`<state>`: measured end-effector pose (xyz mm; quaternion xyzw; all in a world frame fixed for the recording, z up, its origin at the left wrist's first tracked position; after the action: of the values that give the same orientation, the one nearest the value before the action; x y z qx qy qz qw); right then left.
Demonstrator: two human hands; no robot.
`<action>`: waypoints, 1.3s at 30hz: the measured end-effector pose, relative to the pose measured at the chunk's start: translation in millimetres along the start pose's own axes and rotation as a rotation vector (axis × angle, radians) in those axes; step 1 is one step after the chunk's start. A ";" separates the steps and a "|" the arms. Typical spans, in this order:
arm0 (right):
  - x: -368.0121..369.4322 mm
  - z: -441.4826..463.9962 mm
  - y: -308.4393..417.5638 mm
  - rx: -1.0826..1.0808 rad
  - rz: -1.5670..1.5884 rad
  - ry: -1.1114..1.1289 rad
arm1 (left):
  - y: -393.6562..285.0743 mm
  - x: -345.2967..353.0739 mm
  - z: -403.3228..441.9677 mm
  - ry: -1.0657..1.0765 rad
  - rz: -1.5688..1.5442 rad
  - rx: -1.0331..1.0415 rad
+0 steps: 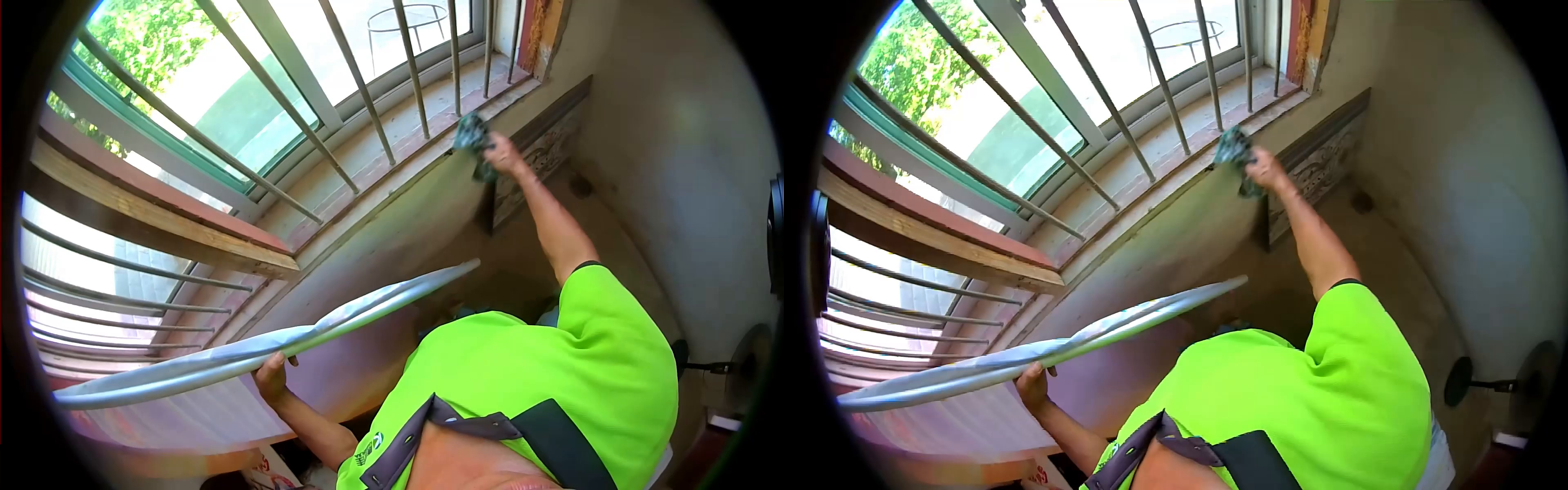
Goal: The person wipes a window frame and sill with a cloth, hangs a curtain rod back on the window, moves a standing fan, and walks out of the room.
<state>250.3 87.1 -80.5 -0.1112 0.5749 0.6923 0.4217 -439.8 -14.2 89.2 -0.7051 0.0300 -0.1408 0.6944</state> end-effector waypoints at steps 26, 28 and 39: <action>-10.7 -75.7 40.0 -0.513 0.042 0.182 | -107.4 38.9 14.4 0.045 -0.098 0.218; 2.5 -87.0 53.9 -0.459 0.042 0.274 | -117.7 43.7 12.6 0.070 -0.126 0.237; -22.7 -97.8 19.8 -0.408 -0.004 0.259 | -153.4 101.6 13.9 0.142 -0.202 0.257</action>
<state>217.9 -9.9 -82.8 -0.2833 0.4720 0.7732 0.3147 -362.6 -19.7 256.8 -0.5984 -0.0103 -0.2618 0.7572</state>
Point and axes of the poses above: each hand's wrist, its own z-axis towards the middle knuckle, its own x-axis out of the palm, y = z × x, the point moved 7 cm from there along z, towards the middle knuckle, and after that the axes turned 8 degrees about -x, right-handed, at the moved point
